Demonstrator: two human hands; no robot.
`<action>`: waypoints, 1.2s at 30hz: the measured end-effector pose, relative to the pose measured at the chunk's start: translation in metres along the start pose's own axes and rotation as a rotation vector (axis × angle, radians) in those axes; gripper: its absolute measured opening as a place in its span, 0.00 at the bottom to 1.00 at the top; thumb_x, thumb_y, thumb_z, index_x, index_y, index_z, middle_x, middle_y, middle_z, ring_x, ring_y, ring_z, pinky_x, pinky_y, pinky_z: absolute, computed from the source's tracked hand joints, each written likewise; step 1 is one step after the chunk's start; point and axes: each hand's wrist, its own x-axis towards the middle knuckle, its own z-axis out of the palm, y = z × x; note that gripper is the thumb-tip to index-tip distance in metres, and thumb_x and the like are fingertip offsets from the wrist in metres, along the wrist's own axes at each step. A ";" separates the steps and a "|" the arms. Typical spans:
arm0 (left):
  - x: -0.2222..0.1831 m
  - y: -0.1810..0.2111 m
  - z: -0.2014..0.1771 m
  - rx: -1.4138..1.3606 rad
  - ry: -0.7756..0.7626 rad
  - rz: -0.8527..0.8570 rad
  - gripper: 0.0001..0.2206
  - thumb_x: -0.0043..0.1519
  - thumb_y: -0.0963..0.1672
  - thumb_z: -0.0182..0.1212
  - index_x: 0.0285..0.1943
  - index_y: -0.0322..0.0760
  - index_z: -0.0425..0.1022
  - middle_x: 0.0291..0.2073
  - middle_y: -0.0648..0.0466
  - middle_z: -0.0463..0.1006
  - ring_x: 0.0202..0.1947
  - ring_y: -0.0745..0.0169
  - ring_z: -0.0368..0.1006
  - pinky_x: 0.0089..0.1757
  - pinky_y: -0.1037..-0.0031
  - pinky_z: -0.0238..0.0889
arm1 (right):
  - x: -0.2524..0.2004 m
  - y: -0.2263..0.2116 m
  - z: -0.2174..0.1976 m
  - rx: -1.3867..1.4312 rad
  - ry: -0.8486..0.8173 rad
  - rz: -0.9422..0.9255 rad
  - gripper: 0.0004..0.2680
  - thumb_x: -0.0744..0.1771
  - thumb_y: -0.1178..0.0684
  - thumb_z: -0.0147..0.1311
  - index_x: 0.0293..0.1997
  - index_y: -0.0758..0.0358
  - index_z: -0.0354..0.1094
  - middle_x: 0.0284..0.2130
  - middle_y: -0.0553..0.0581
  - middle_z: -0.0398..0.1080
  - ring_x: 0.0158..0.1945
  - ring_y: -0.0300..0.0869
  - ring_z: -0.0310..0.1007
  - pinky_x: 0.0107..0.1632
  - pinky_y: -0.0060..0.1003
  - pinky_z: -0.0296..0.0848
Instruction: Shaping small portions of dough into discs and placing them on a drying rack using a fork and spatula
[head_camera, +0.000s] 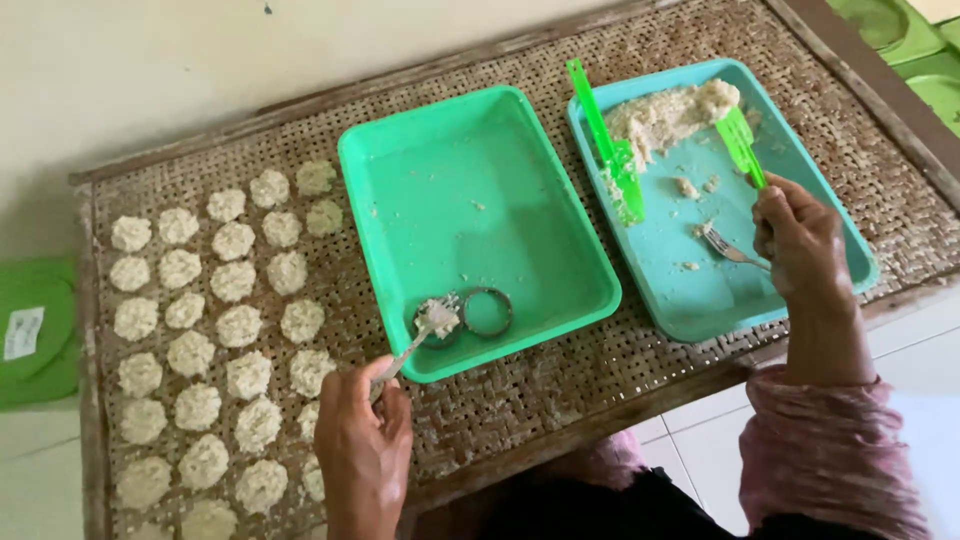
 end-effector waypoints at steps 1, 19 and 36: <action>0.000 0.003 -0.001 -0.001 -0.004 -0.014 0.15 0.56 0.38 0.63 0.53 0.41 0.76 0.32 0.52 0.70 0.22 0.61 0.66 0.27 0.67 0.62 | -0.002 -0.003 -0.001 -0.008 -0.008 0.009 0.10 0.73 0.50 0.49 0.59 0.58 0.69 0.27 0.42 0.62 0.22 0.26 0.52 0.24 0.19 0.49; -0.002 0.004 -0.006 0.019 0.103 0.129 0.16 0.57 0.34 0.65 0.53 0.34 0.73 0.32 0.51 0.66 0.23 0.63 0.61 0.23 0.70 0.57 | -0.063 -0.033 0.019 -0.273 -0.096 -0.033 0.12 0.75 0.56 0.44 0.68 0.63 0.65 0.27 0.41 0.59 0.23 0.28 0.53 0.22 0.21 0.54; -0.003 0.003 0.013 -0.115 0.080 0.079 0.11 0.63 0.34 0.57 0.54 0.25 0.75 0.37 0.39 0.73 0.33 0.48 0.75 0.33 0.67 0.73 | -0.126 -0.065 0.142 -0.883 -0.480 -0.551 0.07 0.70 0.54 0.57 0.51 0.53 0.79 0.28 0.57 0.75 0.28 0.52 0.77 0.35 0.47 0.77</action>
